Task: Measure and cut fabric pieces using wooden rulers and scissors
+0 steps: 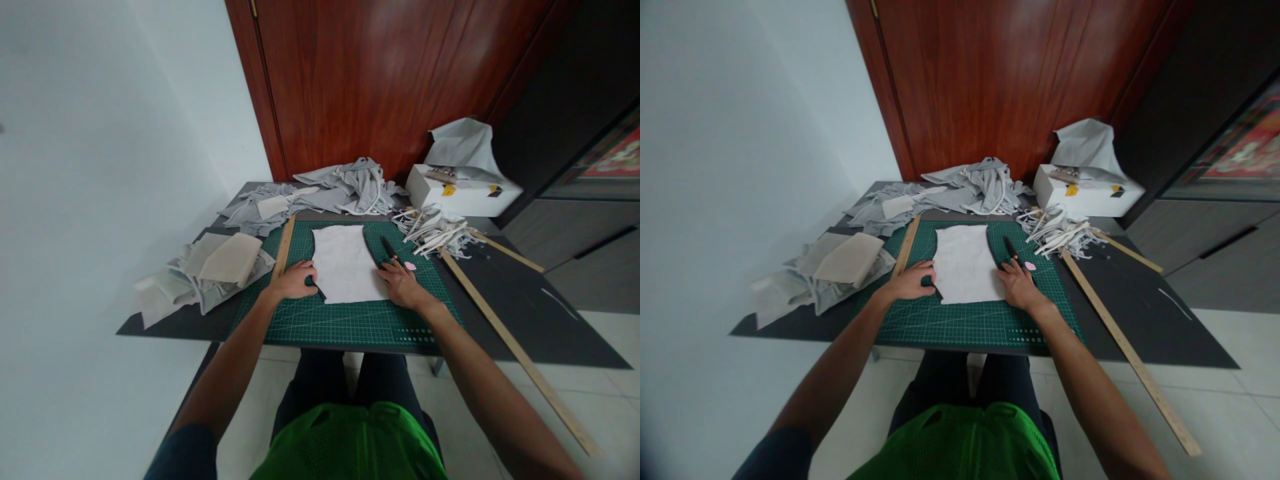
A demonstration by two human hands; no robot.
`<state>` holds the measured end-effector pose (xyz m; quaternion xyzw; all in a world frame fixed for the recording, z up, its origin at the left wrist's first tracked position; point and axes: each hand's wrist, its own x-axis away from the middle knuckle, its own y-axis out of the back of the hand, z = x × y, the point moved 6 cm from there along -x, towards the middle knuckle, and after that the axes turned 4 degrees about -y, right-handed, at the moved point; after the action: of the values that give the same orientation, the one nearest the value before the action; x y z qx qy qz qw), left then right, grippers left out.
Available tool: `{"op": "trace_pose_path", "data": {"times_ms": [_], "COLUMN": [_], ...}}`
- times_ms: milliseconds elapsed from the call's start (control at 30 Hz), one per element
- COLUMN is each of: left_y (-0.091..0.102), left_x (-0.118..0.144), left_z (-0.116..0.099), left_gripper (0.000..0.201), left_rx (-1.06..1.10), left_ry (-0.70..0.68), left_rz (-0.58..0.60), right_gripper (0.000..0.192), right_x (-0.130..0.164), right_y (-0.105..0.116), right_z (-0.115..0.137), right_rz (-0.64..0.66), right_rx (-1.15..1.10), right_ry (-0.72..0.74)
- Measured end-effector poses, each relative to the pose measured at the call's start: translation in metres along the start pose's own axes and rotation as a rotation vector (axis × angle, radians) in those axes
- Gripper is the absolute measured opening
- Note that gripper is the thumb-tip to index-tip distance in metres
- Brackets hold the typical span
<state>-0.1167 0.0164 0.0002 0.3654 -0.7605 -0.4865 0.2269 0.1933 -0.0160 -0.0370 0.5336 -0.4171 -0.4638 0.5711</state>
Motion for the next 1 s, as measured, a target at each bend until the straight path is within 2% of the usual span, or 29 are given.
{"op": "trace_pose_path", "data": {"times_ms": [67,133,200,267,333,400,533,600,767,900,1000], "left_y": [0.0,0.0,0.0,-0.003,-0.006,-0.009,-0.014,-0.015,-0.011,-0.006,-0.001], "left_x": [-0.003,-0.006,-0.008,-0.007,-0.005,-0.003,0.004,0.007,0.011,0.014,0.014], "left_z": [-0.008,-0.017,-0.024,-0.031,-0.037,-0.041,-0.042,-0.04,-0.038,-0.04,-0.036], "left_gripper": [0.014,0.025,0.031,0.027,0.018,0.014,0.034,0.039,0.037,0.024,0.024], "left_rx": [-0.022,-0.06,-0.139,-0.229,-0.278,-0.278,-0.19,-0.134,-0.093,-0.115,-0.021], "left_ry": [0.01,0.053,0.127,0.165,0.131,0.03,-0.243,-0.317,-0.295,-0.247,-0.204], "left_rz": [0.013,0.002,-0.048,-0.082,-0.091,-0.09,-0.035,-0.009,-0.025,-0.024,-0.096], "right_gripper": [0.051,0.046,0.041,0.036,0.033,0.035,0.035,0.034,0.041,0.058,0.069], "right_x": [0.0,-0.002,-0.004,-0.007,-0.009,-0.01,-0.007,-0.006,-0.003,0.001,0.004], "right_y": [0.0,0.0,0.001,0.002,0.002,0.003,0.007,0.009,0.014,0.013,0.013], "right_z": [0.001,0.003,0.005,0.005,0.003,0.0,0.001,0.004,0.008,0.006,0.004], "right_rz": [-0.023,-0.052,-0.08,-0.099,-0.112,-0.128,-0.164,-0.153,-0.094,-0.036,-0.018], "right_rx": [-0.003,-0.015,-0.034,-0.05,-0.059,-0.069,-0.131,-0.177,-0.266,-0.225,-0.187], "right_ry": [0.009,0.018,0.037,0.053,0.06,0.068,0.123,0.169,0.235,0.197,0.169]}}
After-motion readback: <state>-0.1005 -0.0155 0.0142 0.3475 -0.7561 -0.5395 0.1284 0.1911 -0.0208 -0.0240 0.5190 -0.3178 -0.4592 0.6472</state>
